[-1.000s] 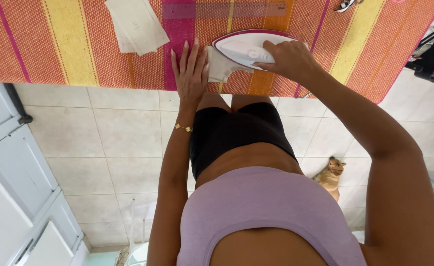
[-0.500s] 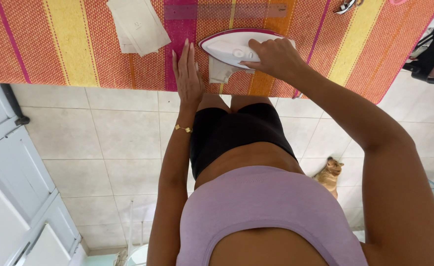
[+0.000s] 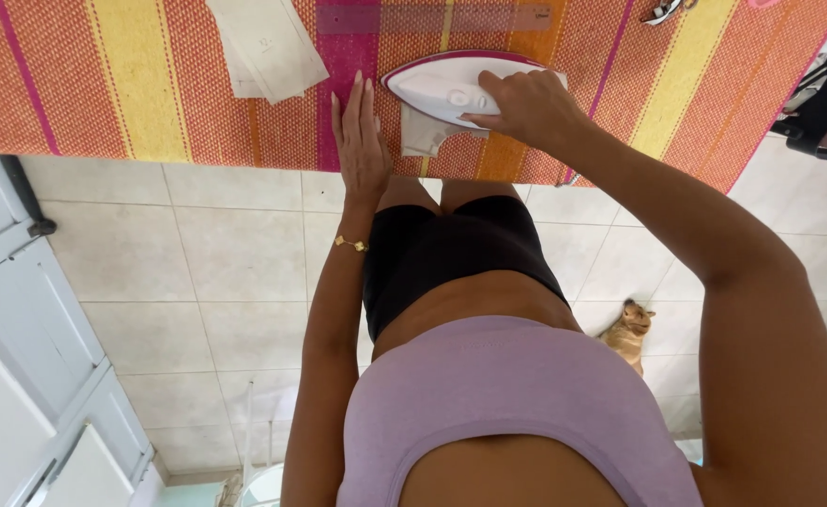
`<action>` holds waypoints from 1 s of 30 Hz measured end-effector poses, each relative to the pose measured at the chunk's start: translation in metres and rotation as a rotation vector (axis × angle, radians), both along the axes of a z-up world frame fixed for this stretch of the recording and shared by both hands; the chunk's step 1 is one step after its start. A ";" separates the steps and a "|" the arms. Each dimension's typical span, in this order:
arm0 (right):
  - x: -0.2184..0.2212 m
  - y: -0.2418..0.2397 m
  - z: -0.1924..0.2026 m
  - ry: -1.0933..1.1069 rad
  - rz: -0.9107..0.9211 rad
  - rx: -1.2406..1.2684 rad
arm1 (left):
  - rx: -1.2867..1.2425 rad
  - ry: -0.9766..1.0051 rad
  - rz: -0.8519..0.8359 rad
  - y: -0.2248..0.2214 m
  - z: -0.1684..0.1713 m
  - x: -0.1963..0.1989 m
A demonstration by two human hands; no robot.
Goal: Ironing and measuring small white fabric cutouts on an ironing board using a steam iron and a ruler.
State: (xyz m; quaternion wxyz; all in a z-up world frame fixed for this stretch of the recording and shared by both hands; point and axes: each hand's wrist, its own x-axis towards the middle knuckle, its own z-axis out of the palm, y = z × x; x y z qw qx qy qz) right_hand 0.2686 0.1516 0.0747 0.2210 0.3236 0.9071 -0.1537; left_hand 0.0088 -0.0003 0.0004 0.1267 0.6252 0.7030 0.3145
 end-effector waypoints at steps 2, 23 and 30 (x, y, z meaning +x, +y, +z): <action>0.000 0.000 0.000 -0.017 -0.025 -0.008 | 0.000 0.002 -0.005 0.000 -0.002 0.000; 0.091 -0.014 0.007 -0.073 -0.045 0.064 | 0.015 0.272 -0.086 0.003 -0.006 0.000; 0.118 -0.019 0.007 -0.070 -0.077 0.080 | 0.013 0.293 -0.090 0.002 -0.013 0.000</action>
